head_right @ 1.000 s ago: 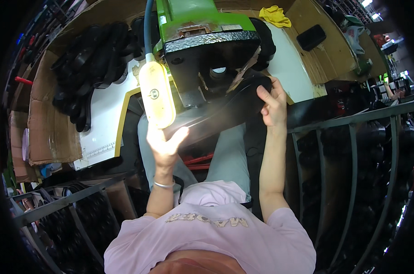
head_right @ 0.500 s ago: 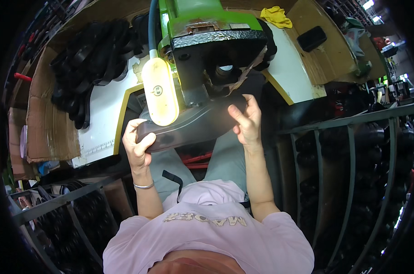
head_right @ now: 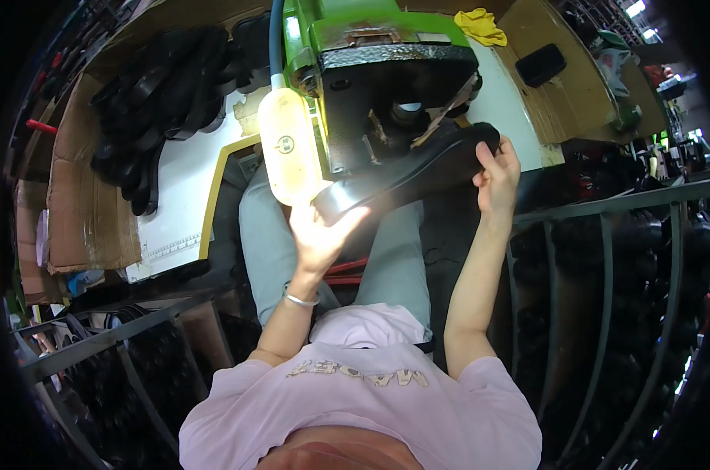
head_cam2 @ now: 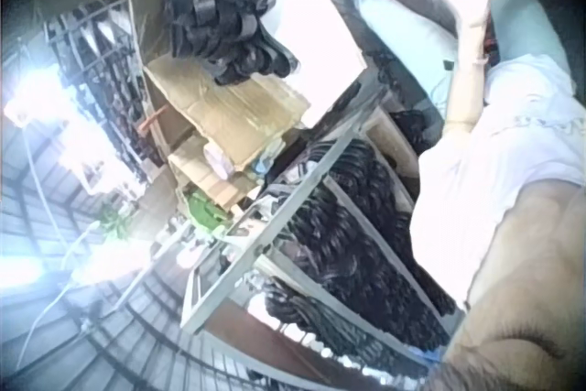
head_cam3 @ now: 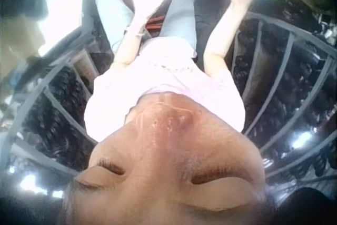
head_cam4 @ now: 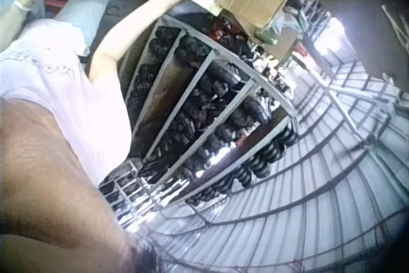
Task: The person uses a green grinding machine to smooth the soles of black shoes. They pick up a shoe, press the sole against the rotating wheel, and rotate the shoe to treat different areas. The person repeats this process for multiple shoes, placing each finished shoe on a nearby surface.
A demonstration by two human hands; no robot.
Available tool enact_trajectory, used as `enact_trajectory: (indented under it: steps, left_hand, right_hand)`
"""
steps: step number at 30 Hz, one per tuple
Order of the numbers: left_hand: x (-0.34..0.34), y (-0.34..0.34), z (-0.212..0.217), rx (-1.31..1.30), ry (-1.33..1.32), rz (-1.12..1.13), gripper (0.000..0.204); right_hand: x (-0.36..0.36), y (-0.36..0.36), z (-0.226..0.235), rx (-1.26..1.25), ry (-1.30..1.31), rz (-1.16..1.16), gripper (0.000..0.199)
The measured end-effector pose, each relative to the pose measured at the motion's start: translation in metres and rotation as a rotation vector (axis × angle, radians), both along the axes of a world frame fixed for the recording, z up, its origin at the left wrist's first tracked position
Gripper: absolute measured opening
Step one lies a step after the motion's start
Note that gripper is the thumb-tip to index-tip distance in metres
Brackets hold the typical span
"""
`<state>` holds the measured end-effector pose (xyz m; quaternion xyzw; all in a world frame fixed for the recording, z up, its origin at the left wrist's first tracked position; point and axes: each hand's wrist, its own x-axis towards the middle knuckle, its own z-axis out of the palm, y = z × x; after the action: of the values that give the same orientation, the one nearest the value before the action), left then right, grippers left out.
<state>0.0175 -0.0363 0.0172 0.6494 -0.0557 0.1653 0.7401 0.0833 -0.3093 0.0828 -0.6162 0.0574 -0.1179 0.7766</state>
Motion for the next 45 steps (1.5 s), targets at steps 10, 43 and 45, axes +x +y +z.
enact_trajectory:
  steps: [10, 43, 45]
  left_hand:
    - [-0.007, 0.022, 0.039, -0.055, -0.019, 0.103, 0.054]
    - [0.016, 0.097, 0.096, 0.722, 0.163, -0.201, 0.038]
    - [0.011, 0.11, 0.078, 0.673, 0.088, -0.145, 0.04]
  right_hand:
    - [0.009, 0.031, 0.006, 0.053, 0.052, 0.164, 0.026]
    - [-0.043, 0.096, -0.032, 0.253, 0.084, 0.205, 0.032]
    - [-0.048, 0.111, -0.032, 0.264, 0.07, 0.222, 0.035]
